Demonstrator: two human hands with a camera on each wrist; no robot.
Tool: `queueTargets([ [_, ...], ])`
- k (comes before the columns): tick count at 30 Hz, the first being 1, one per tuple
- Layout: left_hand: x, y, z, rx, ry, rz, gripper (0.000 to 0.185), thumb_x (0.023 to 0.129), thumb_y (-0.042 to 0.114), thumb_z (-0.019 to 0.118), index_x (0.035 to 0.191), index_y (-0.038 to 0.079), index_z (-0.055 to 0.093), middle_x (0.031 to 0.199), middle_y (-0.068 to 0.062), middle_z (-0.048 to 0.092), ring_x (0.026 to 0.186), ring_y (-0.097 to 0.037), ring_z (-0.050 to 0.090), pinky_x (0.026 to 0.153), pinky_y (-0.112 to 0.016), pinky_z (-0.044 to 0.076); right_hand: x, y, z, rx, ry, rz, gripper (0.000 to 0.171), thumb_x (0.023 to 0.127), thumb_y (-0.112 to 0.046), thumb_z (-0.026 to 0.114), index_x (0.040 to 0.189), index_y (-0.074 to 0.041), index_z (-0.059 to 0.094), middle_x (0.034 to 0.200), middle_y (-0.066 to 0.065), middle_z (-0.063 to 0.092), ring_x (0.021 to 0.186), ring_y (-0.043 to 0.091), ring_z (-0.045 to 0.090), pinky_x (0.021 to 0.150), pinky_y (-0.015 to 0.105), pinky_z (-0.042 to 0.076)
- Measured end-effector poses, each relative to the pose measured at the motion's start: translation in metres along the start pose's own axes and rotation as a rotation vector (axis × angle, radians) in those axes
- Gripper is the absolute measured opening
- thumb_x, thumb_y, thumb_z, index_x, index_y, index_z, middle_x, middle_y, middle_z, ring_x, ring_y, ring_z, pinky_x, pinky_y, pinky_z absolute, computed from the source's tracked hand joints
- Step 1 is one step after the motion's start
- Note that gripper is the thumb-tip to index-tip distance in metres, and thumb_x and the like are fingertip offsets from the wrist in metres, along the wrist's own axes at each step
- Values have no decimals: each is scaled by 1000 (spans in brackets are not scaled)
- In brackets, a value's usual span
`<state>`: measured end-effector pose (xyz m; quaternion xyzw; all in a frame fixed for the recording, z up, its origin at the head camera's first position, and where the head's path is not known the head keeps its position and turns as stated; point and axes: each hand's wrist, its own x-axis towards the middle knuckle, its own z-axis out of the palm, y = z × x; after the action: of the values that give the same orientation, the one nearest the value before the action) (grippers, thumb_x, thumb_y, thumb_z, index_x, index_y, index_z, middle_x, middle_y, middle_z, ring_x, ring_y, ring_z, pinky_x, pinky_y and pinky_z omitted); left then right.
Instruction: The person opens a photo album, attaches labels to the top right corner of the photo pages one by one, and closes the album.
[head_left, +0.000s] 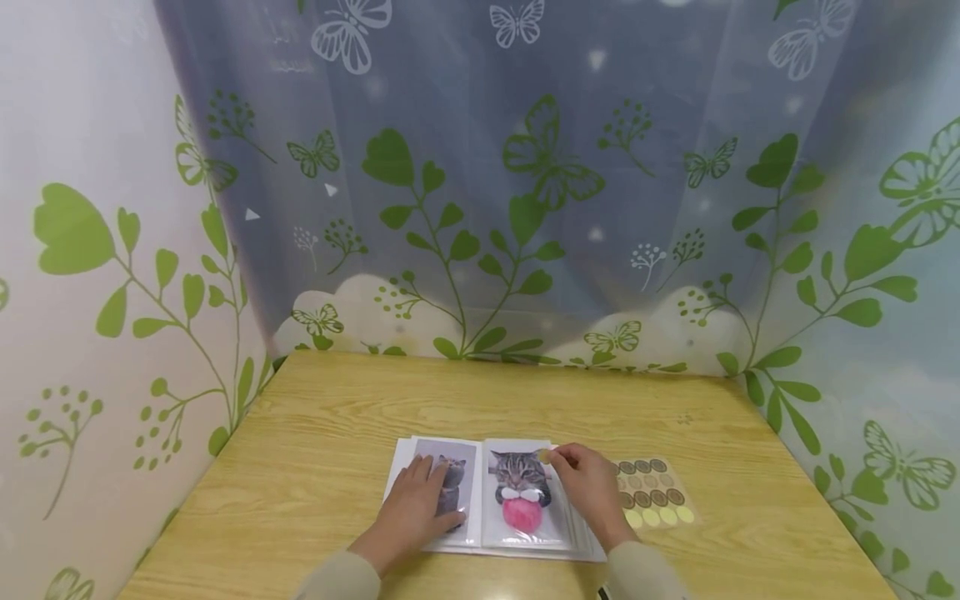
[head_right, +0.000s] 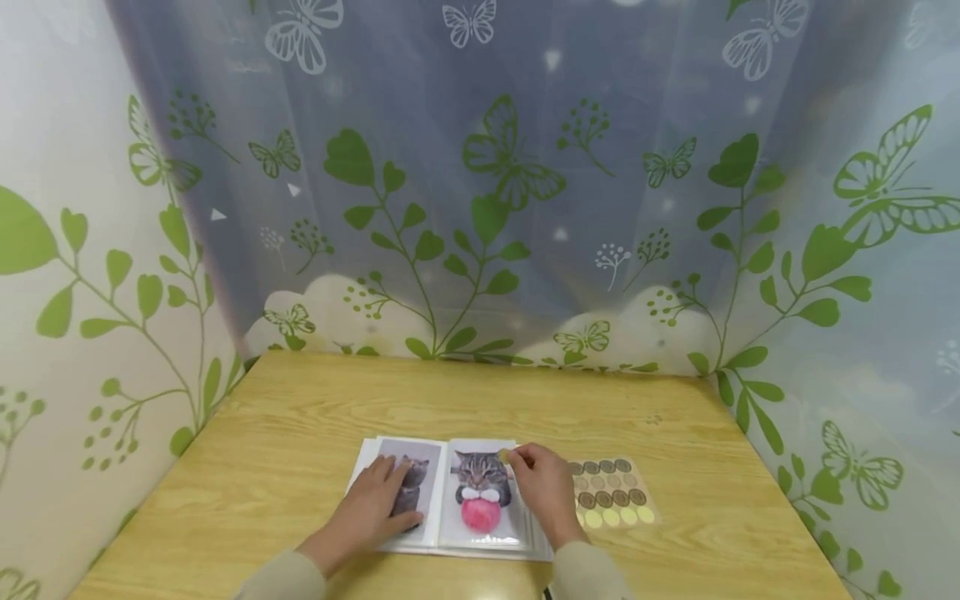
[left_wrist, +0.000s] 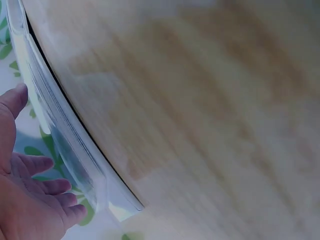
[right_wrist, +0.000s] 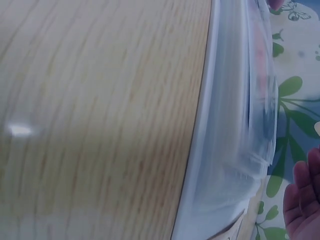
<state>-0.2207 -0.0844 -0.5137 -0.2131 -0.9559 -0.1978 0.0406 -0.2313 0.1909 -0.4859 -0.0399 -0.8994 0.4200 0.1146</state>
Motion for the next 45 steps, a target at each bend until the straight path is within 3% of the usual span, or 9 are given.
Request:
queueTargets([
  [7, -12, -3, -1, -42, -11, 7, 81, 88, 44, 72, 139, -12, 46, 143, -35, 41, 136, -50, 35, 114, -56, 28, 2, -6, 13, 18, -24, -19, 17, 93, -26, 69, 89, -11, 74, 75, -3, 63, 68, 13, 54, 62, 30, 48],
  [12, -16, -7, -1, -19, -8, 1, 78, 87, 44, 72, 135, -13, 49, 141, -34, 45, 133, -47, 41, 111, -54, 34, 5, -8, 21, -14, -43, -26, 17, 93, -28, 68, 89, -13, 74, 78, -4, 65, 71, 13, 55, 65, 31, 49],
  [22, -17, -9, -3, -27, -2, 14, 79, 83, 43, 76, 132, -13, 52, 139, -32, 46, 131, -47, 43, 109, -55, 36, 9, -17, 30, -24, -87, -66, 19, 94, -31, 67, 91, -13, 74, 80, -5, 65, 73, 12, 55, 71, 33, 50],
  [45, -19, -8, -5, -5, -67, -8, 81, 82, 44, 77, 132, -15, 51, 140, -32, 44, 132, -46, 42, 109, -54, 36, 27, -38, 66, -79, -162, -150, 17, 95, -29, 67, 88, -14, 73, 76, -6, 63, 70, 12, 53, 67, 32, 48],
])
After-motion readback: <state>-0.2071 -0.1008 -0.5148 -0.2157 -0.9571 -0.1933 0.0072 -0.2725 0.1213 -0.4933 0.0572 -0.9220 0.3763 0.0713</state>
